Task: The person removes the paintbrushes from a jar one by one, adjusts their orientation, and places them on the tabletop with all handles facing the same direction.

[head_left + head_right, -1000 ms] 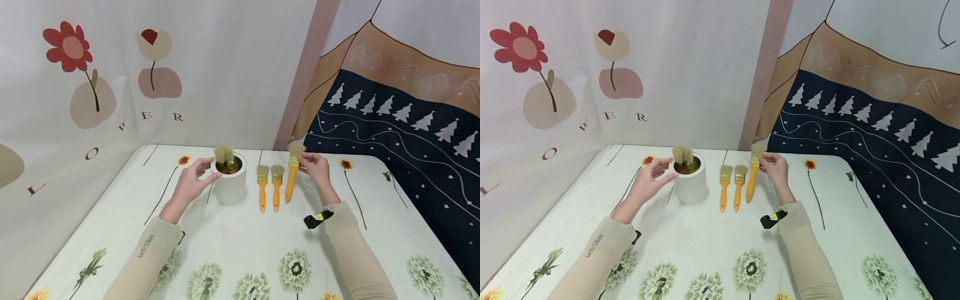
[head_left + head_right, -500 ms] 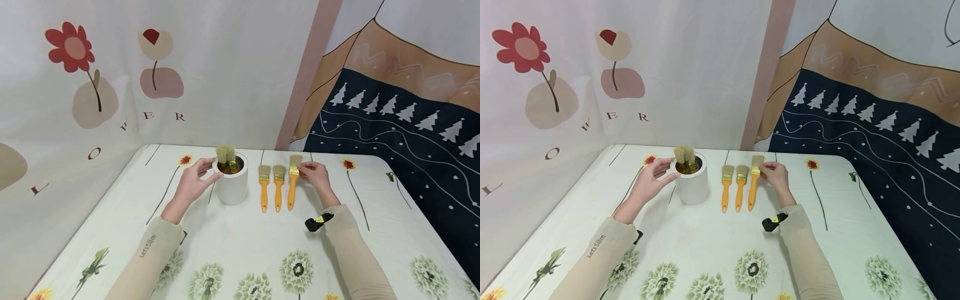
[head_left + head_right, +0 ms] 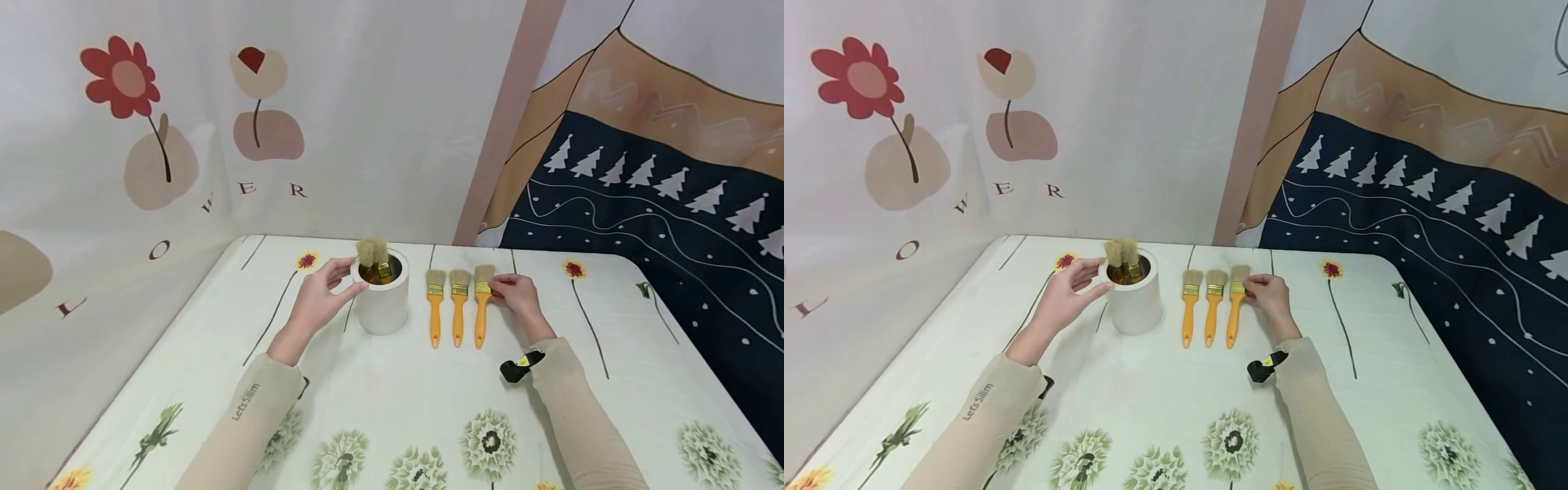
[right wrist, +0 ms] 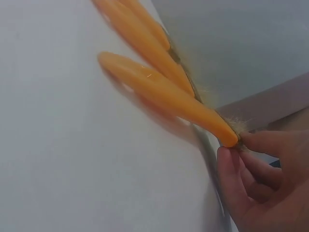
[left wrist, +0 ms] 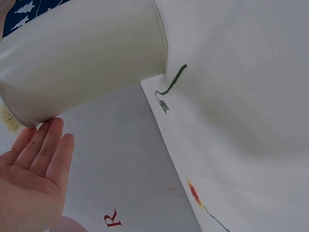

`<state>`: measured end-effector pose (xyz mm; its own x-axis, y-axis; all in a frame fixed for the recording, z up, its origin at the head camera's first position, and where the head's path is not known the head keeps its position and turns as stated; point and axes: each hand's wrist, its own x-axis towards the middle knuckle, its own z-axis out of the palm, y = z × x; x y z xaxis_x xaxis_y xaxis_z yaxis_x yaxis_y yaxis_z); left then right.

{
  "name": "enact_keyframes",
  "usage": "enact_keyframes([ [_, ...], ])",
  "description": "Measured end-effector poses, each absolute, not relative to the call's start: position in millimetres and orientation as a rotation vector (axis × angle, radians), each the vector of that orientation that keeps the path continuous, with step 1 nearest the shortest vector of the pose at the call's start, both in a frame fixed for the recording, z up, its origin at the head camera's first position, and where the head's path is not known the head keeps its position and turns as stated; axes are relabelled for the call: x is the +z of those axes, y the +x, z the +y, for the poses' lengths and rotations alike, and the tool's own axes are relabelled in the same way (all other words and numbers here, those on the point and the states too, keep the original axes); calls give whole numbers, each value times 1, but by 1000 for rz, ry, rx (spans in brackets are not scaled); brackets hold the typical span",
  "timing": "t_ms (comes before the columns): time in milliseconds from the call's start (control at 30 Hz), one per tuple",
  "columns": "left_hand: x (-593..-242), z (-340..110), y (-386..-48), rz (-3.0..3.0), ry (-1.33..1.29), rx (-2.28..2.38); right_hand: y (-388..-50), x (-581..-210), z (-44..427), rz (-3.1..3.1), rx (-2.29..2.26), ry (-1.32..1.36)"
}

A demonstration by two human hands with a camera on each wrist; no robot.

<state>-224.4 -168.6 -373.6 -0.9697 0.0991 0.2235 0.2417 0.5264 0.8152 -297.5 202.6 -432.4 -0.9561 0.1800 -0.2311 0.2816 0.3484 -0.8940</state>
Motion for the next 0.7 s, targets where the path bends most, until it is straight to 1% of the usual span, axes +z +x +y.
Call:
enact_keyframes([
  [700,-374,-169,-225,-2609,-296,-1419,-296,-439,202,2490,-1671,427],
])
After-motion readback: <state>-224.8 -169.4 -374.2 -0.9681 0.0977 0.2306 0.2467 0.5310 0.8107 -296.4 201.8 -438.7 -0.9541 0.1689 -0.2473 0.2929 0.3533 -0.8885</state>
